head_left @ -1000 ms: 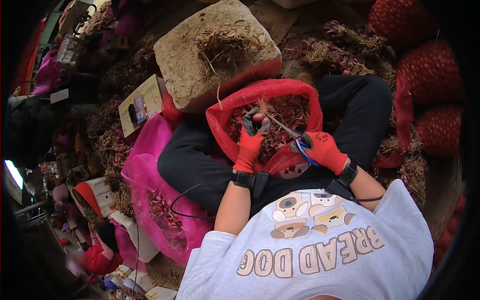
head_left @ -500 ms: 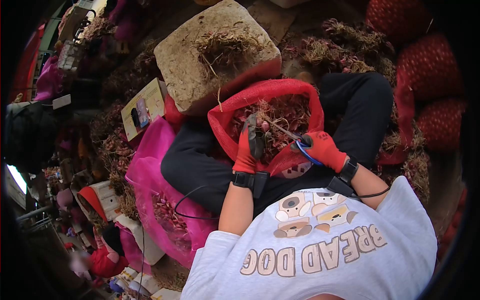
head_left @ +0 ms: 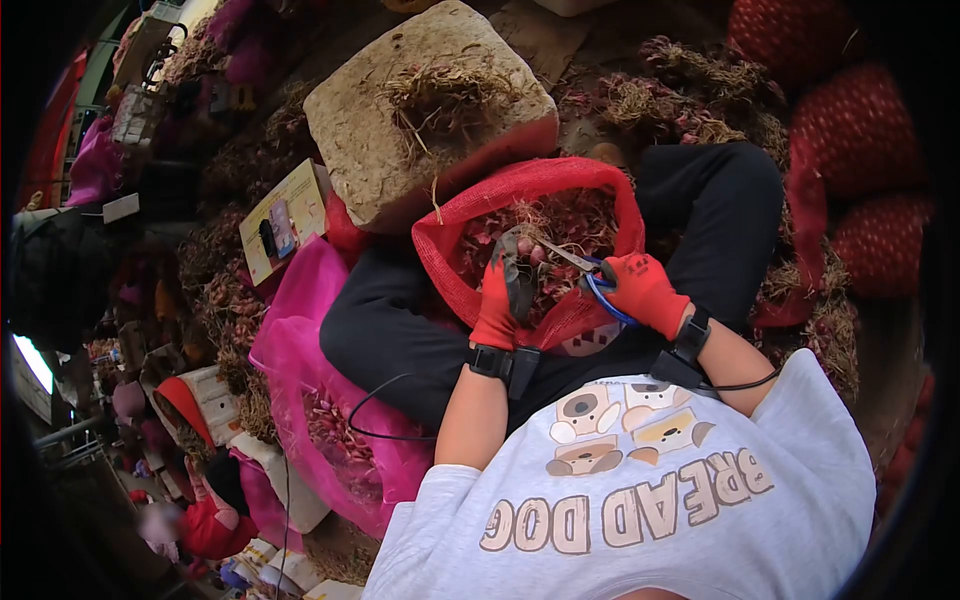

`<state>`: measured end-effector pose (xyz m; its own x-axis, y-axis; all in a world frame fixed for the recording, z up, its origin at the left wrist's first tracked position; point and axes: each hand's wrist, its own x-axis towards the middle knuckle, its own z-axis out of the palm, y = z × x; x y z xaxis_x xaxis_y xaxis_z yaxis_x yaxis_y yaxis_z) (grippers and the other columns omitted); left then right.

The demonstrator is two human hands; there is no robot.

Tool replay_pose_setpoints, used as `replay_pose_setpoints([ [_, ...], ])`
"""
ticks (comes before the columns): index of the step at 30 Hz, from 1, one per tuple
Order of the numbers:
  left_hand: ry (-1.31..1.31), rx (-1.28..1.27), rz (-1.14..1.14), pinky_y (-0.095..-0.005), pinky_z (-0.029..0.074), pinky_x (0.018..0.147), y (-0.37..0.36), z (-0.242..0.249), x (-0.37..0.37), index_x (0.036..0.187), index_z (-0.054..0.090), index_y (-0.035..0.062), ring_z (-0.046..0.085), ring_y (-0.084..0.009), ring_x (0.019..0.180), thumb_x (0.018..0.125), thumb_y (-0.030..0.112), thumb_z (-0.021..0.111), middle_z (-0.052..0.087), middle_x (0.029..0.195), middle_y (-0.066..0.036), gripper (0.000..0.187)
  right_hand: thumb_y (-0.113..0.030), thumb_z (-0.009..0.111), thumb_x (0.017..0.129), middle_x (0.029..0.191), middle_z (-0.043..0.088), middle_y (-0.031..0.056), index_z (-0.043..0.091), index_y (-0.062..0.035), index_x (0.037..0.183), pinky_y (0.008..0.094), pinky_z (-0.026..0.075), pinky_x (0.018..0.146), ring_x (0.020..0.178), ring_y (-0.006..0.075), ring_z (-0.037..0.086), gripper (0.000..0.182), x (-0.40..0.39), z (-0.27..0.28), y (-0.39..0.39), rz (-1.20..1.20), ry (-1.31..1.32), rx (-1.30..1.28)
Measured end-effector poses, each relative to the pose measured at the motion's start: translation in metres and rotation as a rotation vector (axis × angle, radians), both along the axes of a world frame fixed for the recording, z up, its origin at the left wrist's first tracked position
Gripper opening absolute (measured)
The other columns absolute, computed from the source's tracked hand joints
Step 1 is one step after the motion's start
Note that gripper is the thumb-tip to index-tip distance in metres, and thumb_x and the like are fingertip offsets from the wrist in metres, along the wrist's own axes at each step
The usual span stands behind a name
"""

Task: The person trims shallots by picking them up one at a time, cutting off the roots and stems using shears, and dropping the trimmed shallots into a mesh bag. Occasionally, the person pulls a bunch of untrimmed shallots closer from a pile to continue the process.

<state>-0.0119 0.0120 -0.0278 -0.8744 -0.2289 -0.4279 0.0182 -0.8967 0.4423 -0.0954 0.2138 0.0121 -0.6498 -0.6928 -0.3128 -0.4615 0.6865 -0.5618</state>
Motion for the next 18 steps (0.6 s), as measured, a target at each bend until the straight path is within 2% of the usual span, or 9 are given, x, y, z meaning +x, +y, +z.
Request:
replay_pose_setpoints([
  [1, 0.037, 0.002, -0.018, -0.0252, 0.051, 0.077, -0.001, 0.002, -0.001, 0.095, 0.054, 0.0102, 0.056, -0.0135, 0.079, 0.094, 0.021, 0.056, 0.053, 0.085, 0.0, 0.011, -0.051, 0.059, 0.082, 0.075, 0.065, 0.0158, 0.062, -0.0081, 0.081, 0.0417, 0.049, 0.067, 0.075, 0.0321, 0.064, 0.044, -0.001, -0.003, 0.001, -0.005, -0.073, -0.021],
  [4, 0.043, -0.099, -0.024, -0.0255, 0.05, 0.08, 0.001, -0.001, 0.002, 0.101, 0.054, 0.0081, 0.057, -0.0144, 0.085, 0.094, 0.017, 0.056, 0.054, 0.09, -0.001, 0.012, -0.046, 0.066, 0.08, 0.07, 0.062, 0.0161, 0.061, -0.0064, 0.074, 0.0394, 0.047, 0.061, 0.068, 0.0324, 0.063, 0.04, 0.0, 0.0, 0.003, -0.04, -0.081, -0.047],
  [7, -0.117, -0.248, 0.061, -0.0295, 0.05, 0.081, -0.001, 0.014, -0.002, 0.115, 0.05, 0.0065, 0.059, -0.0156, 0.082, 0.096, 0.019, 0.051, 0.058, 0.093, -0.004, 0.023, -0.047, 0.067, 0.079, 0.071, 0.062, 0.0157, 0.06, -0.0065, 0.076, 0.0389, 0.047, 0.061, 0.069, 0.0318, 0.063, 0.042, 0.001, 0.03, 0.001, -0.081, -0.021, -0.066],
  [8, -0.096, -0.335, 0.047, -0.03, 0.049, 0.082, -0.005, 0.01, -0.003, 0.124, 0.045, 0.0064, 0.06, -0.0159, 0.084, 0.096, 0.019, 0.049, 0.059, 0.099, -0.006, 0.031, -0.049, 0.067, 0.079, 0.071, 0.062, 0.0154, 0.06, -0.0068, 0.076, 0.0388, 0.048, 0.061, 0.07, 0.0316, 0.063, 0.043, 0.002, 0.029, 0.002, -0.062, 0.019, -0.075],
  [10, -0.096, -0.388, 0.021, -0.0318, 0.051, 0.084, -0.009, 0.004, 0.0, 0.124, 0.046, 0.0059, 0.059, -0.0157, 0.089, 0.095, 0.017, 0.052, 0.057, 0.097, -0.005, 0.031, -0.051, 0.066, 0.078, 0.072, 0.062, 0.0148, 0.06, -0.0073, 0.076, 0.0385, 0.048, 0.061, 0.071, 0.0313, 0.063, 0.045, 0.003, 0.024, 0.006, -0.024, 0.097, -0.092],
  [13, -0.089, -0.513, -0.042, -0.0323, 0.051, 0.084, -0.01, 0.002, 0.002, 0.126, 0.045, 0.0058, 0.058, -0.0154, 0.091, 0.096, 0.019, 0.052, 0.057, 0.098, -0.006, 0.033, -0.054, 0.062, 0.079, 0.08, 0.065, 0.0126, 0.063, -0.009, 0.086, 0.0391, 0.05, 0.067, 0.076, 0.0298, 0.065, 0.046, 0.001, 0.04, 0.0, -0.005, 0.132, -0.012],
  [17, -0.054, -0.784, -0.081, -0.0276, 0.049, 0.079, -0.012, -0.012, 0.002, 0.126, 0.047, 0.0046, 0.056, -0.0112, 0.09, 0.098, 0.025, 0.047, 0.057, 0.099, -0.006, 0.035, -0.056, 0.065, 0.076, 0.074, 0.063, 0.0131, 0.061, -0.0077, 0.076, 0.0395, 0.048, 0.062, 0.072, 0.031, 0.063, 0.049, 0.0, 0.023, 0.005, -0.024, 0.162, -0.069],
  [18, -0.066, -0.735, -0.099, -0.0279, 0.049, 0.079, -0.011, -0.008, 0.002, 0.126, 0.048, 0.0044, 0.055, -0.0118, 0.091, 0.098, 0.025, 0.046, 0.057, 0.101, -0.006, 0.034, -0.056, 0.065, 0.076, 0.074, 0.063, 0.0128, 0.061, -0.0078, 0.076, 0.0396, 0.048, 0.062, 0.072, 0.0311, 0.063, 0.049, 0.0, 0.021, 0.006, -0.012, 0.166, -0.054],
])
